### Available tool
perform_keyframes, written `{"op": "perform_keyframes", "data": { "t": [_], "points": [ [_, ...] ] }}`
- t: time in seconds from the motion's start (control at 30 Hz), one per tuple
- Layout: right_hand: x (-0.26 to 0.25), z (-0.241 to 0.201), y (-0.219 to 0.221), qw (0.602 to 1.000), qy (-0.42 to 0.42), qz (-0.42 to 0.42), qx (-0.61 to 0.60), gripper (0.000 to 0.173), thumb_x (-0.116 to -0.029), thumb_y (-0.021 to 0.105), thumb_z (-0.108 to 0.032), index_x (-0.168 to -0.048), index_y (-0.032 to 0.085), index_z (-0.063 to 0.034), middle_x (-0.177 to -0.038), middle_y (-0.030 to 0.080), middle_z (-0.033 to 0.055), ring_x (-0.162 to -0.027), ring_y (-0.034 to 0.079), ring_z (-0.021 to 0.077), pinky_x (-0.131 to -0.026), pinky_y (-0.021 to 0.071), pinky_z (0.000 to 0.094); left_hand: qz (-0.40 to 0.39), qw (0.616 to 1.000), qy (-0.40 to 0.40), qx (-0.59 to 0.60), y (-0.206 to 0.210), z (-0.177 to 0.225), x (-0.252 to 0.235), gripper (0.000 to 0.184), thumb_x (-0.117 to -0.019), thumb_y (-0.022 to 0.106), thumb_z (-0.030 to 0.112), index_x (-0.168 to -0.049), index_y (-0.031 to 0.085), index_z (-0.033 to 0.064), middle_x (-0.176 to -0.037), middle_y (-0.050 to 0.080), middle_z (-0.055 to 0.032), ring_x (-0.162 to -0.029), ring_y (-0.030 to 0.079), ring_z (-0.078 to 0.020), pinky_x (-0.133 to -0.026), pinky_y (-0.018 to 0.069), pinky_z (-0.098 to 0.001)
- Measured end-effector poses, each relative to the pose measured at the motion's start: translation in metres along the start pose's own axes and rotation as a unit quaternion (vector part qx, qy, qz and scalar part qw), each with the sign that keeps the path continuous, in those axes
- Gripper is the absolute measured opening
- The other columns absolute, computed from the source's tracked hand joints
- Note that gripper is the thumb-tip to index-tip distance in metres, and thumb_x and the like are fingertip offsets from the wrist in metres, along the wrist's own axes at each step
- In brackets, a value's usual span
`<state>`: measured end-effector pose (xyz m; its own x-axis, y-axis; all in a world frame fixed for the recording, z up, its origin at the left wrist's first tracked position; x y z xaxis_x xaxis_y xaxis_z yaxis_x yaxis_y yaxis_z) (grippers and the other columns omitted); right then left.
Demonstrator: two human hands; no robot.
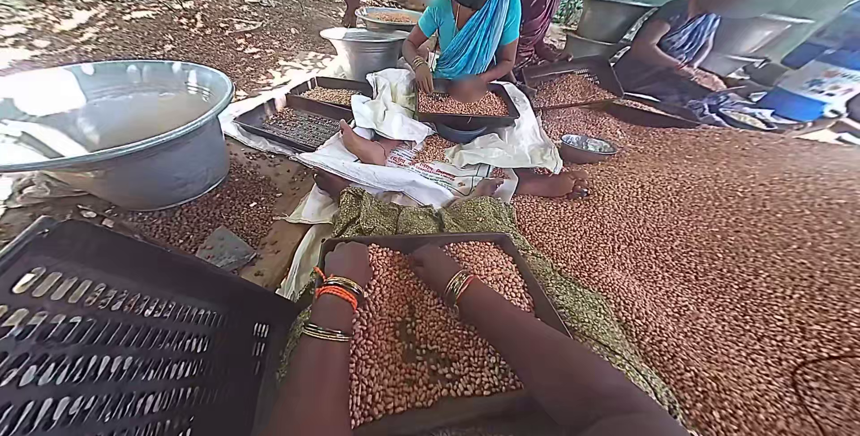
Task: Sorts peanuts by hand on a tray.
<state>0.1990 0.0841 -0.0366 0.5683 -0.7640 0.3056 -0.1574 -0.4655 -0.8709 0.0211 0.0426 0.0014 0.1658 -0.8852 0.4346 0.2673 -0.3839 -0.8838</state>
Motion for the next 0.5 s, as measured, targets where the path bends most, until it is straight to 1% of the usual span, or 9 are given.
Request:
{"op": "perform_keyframes", "data": {
  "t": [0.07, 0.17, 0.23, 0.33, 0.5],
  "points": [
    [0.001, 0.001, 0.001, 1.0, -0.004, 0.01, -0.013, 0.025, -0.102, 0.055, -0.008, -0.121, 0.069, 0.0027, -0.126, 0.066, 0.0226, -0.125, 0.061, 0.0341, -0.11, 0.0454, 0.048, -0.017, 1.0, 0.005, -0.004, 0.002, 0.001, 0.0, 0.025, -0.0903, 0.07, 0.018, -0.112, 0.073, 0.0052, -0.13, 0.066, -0.0194, -0.128, 0.058, -0.0403, -0.102, 0.0458, -0.0637],
    [0.0, -0.002, 0.0, 1.0, 0.001, 0.003, -0.001, 0.026, -0.1035, 0.054, -0.009, -0.123, 0.068, 0.002, -0.129, 0.065, 0.0225, -0.127, 0.06, 0.0343, -0.111, 0.0452, 0.0481, -0.037, 0.999, 0.023, -0.007, 0.006, 0.002, -0.002, 0.029, -0.0905, 0.071, 0.018, -0.116, 0.072, 0.004, -0.13, 0.065, -0.0214, -0.127, 0.059, -0.0415, -0.1, 0.0484, -0.0643],
    [0.0, -0.002, 0.0, 1.0, 0.013, -0.012, 0.009, 0.027, -0.1038, 0.054, -0.01, -0.125, 0.067, 0.0007, -0.131, 0.064, 0.022, -0.128, 0.06, 0.0344, -0.11, 0.046, 0.05, -0.046, 0.998, 0.038, -0.014, 0.008, 0.003, -0.003, 0.032, -0.0914, 0.071, 0.019, -0.12, 0.071, 0.0043, -0.132, 0.065, -0.0212, -0.129, 0.058, -0.0408, -0.101, 0.0481, -0.0634],
    [-0.002, 0.001, -0.002, 0.999, 0.02, -0.031, 0.002, 0.027, -0.1015, 0.057, -0.009, -0.124, 0.067, 0.0006, -0.128, 0.066, 0.0222, -0.126, 0.061, 0.0359, -0.107, 0.0471, 0.0539, -0.062, 0.996, 0.054, -0.027, 0.011, 0.003, -0.004, 0.034, -0.0921, 0.07, 0.02, -0.122, 0.069, 0.0045, -0.131, 0.065, -0.0216, -0.127, 0.059, -0.0408, -0.101, 0.0483, -0.0632],
    [-0.001, 0.006, 0.0, 1.0, 0.002, -0.022, -0.004, 0.027, -0.1023, 0.057, -0.01, -0.124, 0.068, 0.0, -0.127, 0.067, 0.022, -0.125, 0.062, 0.0358, -0.108, 0.0467, 0.0527, -0.1, 0.99, 0.081, -0.049, 0.011, 0.008, 0.0, 0.038, -0.0949, 0.069, 0.024, -0.126, 0.066, 0.0017, -0.132, 0.063, -0.0236, -0.128, 0.058, -0.0412, -0.103, 0.046, -0.0637]
  ]
}}
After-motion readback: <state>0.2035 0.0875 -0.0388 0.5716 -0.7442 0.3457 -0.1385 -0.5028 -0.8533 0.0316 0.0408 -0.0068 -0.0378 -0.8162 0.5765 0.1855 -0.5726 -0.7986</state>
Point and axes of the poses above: each hand's wrist, its own x-axis away from the middle knuckle, its own y-axis out of the palm, z = x × y, the point moved 4 cm from there along -x, towards the middle knuckle
